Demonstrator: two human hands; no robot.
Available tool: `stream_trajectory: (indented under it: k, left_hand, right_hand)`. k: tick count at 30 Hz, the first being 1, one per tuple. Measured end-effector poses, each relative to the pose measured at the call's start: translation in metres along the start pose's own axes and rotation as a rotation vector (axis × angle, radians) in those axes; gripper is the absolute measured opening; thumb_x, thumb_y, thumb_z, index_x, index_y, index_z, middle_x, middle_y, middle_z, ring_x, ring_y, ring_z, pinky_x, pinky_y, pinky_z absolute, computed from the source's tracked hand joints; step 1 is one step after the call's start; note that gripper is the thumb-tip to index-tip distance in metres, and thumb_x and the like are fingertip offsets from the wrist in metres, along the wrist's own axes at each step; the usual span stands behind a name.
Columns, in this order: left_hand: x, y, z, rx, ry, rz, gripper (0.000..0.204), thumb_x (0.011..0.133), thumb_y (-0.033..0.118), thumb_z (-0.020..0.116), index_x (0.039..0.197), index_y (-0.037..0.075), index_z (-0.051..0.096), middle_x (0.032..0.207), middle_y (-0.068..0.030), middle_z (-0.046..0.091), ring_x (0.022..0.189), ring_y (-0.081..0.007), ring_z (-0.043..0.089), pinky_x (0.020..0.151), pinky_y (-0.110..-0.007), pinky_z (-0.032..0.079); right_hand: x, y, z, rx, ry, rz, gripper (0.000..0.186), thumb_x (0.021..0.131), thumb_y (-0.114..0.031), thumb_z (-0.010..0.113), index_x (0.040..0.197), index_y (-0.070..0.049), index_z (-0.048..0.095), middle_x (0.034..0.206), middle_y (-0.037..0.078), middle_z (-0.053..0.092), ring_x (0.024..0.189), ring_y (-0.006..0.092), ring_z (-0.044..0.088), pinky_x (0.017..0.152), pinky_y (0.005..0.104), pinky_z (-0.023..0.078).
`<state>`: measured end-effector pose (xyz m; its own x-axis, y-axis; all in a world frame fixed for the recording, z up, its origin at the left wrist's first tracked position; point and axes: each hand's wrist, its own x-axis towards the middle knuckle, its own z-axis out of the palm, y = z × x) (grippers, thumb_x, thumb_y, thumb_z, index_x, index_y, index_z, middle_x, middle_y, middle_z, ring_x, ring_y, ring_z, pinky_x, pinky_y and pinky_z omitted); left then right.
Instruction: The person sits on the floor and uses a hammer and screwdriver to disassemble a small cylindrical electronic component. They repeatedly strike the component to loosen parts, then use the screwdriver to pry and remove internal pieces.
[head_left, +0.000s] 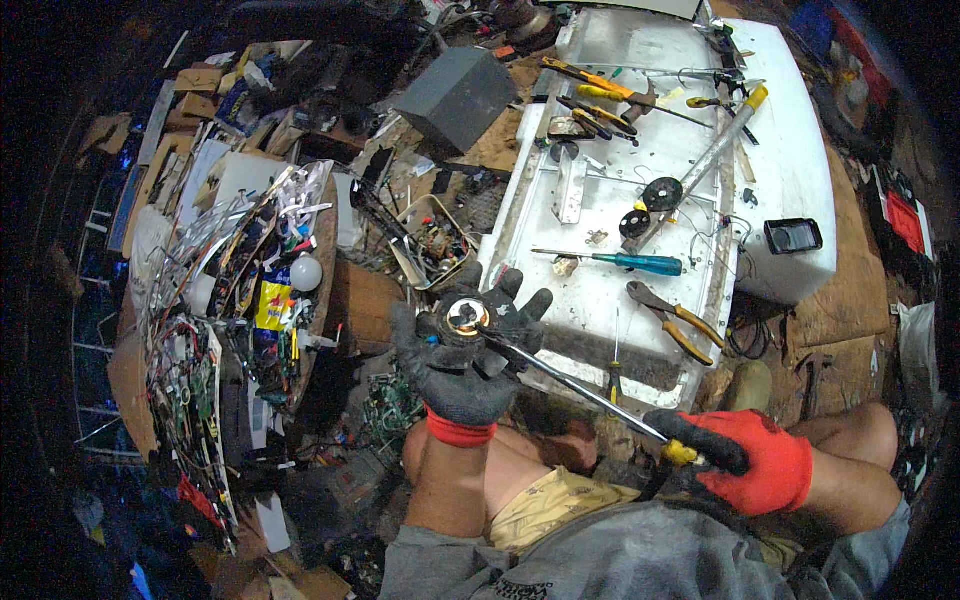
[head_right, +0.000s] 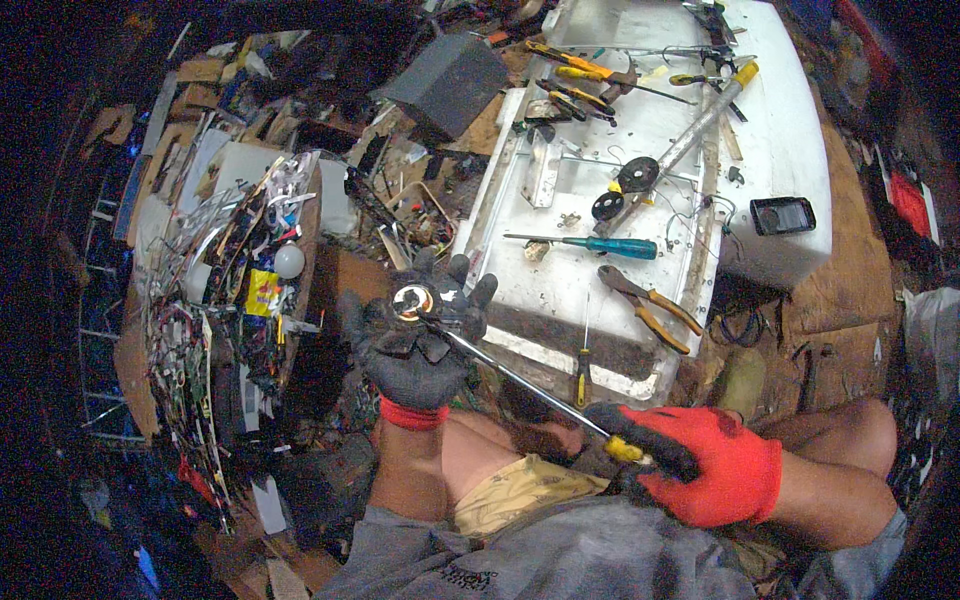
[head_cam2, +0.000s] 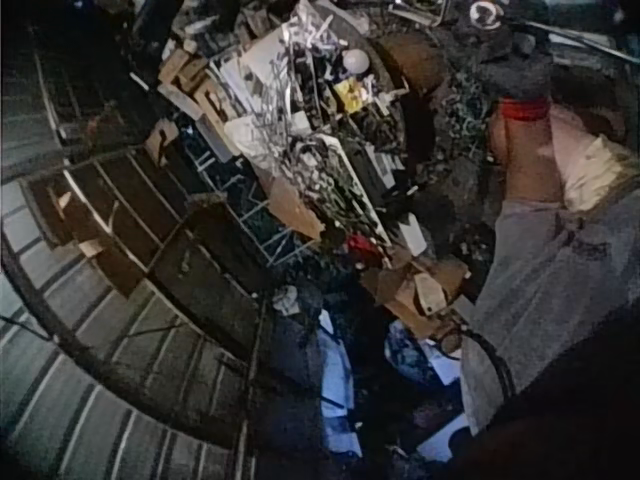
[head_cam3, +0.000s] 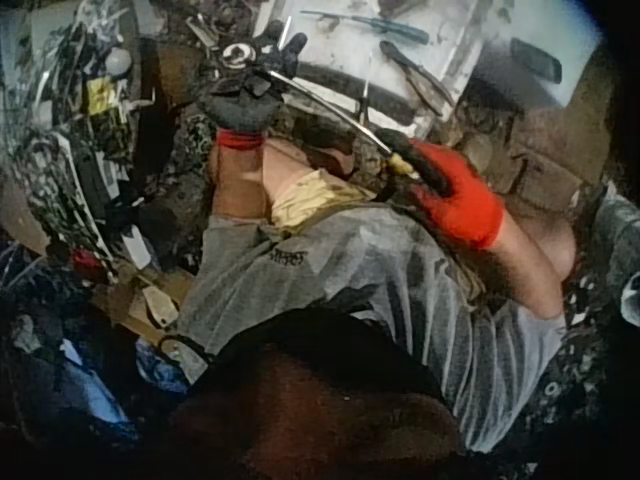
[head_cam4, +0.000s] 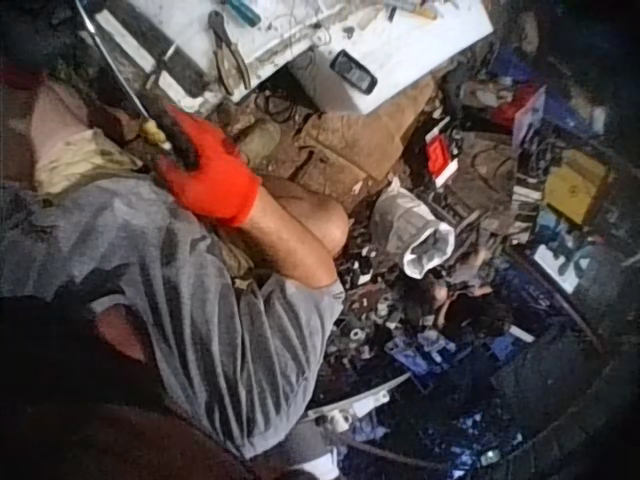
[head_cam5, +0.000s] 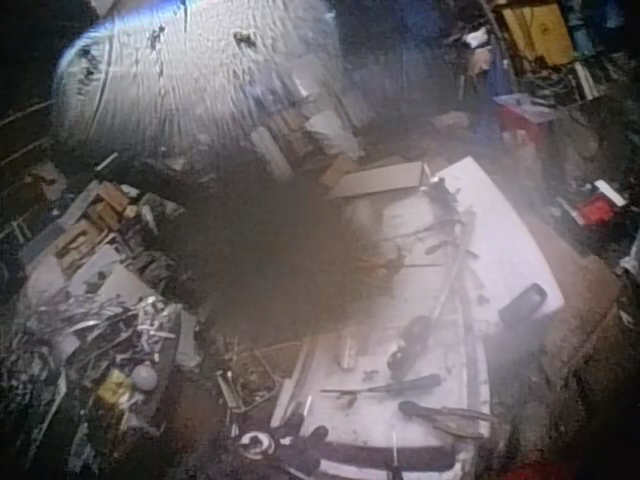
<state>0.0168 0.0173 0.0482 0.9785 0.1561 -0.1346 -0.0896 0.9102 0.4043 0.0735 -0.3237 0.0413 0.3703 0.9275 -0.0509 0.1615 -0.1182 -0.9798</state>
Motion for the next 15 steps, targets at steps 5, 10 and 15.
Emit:
stream_trajectory:
  k: [5,10,15]
  left_hand:
    - [-0.002,0.001,-0.001,-0.023,0.013,0.017,0.083,0.085,0.066,0.054,0.145,0.009,0.045,0.149,-0.0270,0.038,0.135,-0.0583,0.031,0.096,-0.059,0.049]
    - [0.000,0.003,-0.001,0.004,-0.093,0.002,0.079,0.087,0.060,0.055,0.146,0.008,0.044,0.150,-0.0262,0.038,0.134,-0.0585,0.032,0.091,-0.058,0.052]
    - [-0.002,0.001,0.001,-0.035,-0.108,0.011,0.077,0.089,0.056,0.055,0.148,0.009,0.039,0.150,-0.0259,0.038,0.134,-0.0569,0.035,0.092,-0.063,0.052]
  right_hand:
    - [0.009,-0.010,-0.012,0.172,-0.085,0.020,0.064,0.084,-0.005,0.067,0.143,0.000,0.044,0.119,0.018,0.067,0.104,0.0261,0.068,0.092,0.0379,0.052]
    - [0.004,-0.004,-0.011,0.167,-0.116,0.034,0.064,0.085,-0.003,0.066,0.144,0.000,0.043,0.117,0.017,0.068,0.104,0.0247,0.067,0.093,0.0375,0.051]
    - [0.004,-0.011,-0.016,0.196,-0.150,0.040,0.062,0.087,-0.002,0.062,0.146,0.000,0.041,0.123,0.017,0.066,0.111,0.0242,0.064,0.096,0.0376,0.049]
